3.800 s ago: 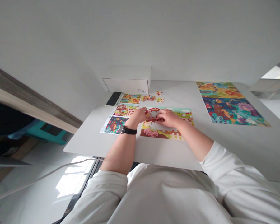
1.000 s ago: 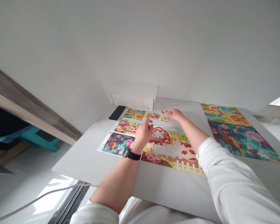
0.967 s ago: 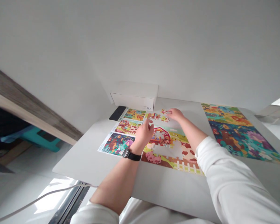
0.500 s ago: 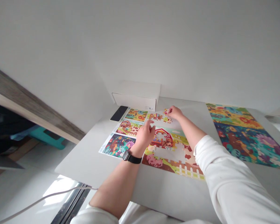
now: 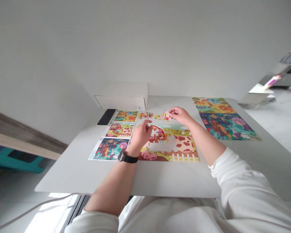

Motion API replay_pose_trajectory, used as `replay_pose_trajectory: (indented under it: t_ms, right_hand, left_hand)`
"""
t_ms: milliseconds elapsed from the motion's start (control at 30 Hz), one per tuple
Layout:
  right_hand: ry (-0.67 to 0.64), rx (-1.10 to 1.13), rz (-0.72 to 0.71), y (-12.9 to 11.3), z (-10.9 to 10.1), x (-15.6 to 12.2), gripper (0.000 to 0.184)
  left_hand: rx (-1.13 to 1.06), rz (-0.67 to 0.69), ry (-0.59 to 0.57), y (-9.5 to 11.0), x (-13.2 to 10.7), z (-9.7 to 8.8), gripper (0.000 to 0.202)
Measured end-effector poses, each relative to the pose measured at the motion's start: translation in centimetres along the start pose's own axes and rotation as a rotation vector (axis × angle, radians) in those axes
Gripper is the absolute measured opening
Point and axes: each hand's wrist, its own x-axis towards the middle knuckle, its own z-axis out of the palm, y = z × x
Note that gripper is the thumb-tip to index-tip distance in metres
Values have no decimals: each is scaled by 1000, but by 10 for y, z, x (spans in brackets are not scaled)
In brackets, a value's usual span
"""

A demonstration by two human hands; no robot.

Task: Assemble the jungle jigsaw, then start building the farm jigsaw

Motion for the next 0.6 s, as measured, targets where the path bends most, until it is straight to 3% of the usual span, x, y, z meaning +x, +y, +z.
replay_pose_trajectory:
  t_ms: [133, 267, 400, 600]
  right_hand:
    - [11, 14, 1, -7, -11, -57, 20]
    - [68, 32, 21, -4, -9, -95, 21]
    - [123, 52, 34, 2, 3, -114, 22]
    - [48, 31, -7, 5, 23, -124, 22]
  left_hand:
    - [-123, 49, -41, 14, -5, 7, 27]
    - [-162, 62, -100, 29, -13, 14, 27]
    - [-169, 132, -189, 39, -18, 20, 26]
    - [-198, 113, -273, 43, -18, 25, 28]
